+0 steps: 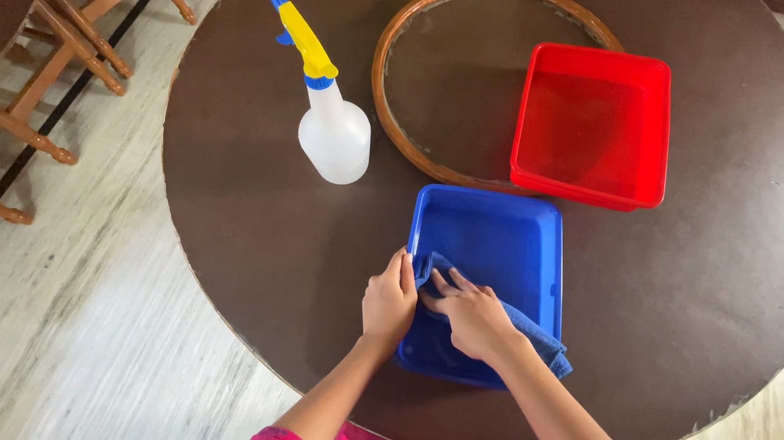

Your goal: The person cleans two plastic containers on a round table. They spray the blue container with a spray bottle, wipe it with a blue cloth, then repeat the process on the red container. The containers are placed side by side at the end.

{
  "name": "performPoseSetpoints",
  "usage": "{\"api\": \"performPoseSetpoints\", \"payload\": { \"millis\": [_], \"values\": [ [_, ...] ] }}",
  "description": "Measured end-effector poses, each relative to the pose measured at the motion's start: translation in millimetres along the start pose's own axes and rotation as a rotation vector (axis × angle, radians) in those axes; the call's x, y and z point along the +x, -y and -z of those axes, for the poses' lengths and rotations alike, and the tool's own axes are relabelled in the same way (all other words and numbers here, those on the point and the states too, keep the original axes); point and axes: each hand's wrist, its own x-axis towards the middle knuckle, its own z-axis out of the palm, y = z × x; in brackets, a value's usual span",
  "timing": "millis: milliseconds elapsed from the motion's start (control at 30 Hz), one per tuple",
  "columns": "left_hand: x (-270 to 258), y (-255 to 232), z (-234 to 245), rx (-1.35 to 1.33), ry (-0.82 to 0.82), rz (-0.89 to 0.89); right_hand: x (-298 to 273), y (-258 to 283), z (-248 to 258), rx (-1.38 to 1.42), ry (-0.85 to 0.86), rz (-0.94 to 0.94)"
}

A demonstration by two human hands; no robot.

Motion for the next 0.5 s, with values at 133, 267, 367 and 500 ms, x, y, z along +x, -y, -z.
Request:
{"api": "performPoseSetpoints", "payload": {
  "millis": [133, 267, 367, 500],
  "values": [
    [0, 1, -2, 0.078, 0.005, 0.019, -15, 13, -3, -0.059, 0.077, 0.055],
    [2, -1, 1, 0.109, 0.066, 0.052, -25, 25, -1, -0.07, 0.116, 0.072],
    [3, -3, 1, 0.16, 0.051, -0.002, -37, 30, 1, -0.052, 0.202, 0.074],
    [3, -1, 0, 0.194, 0.053, -0.03, -50, 34, 2, -0.056, 0.202, 0.044]
  ]
}}
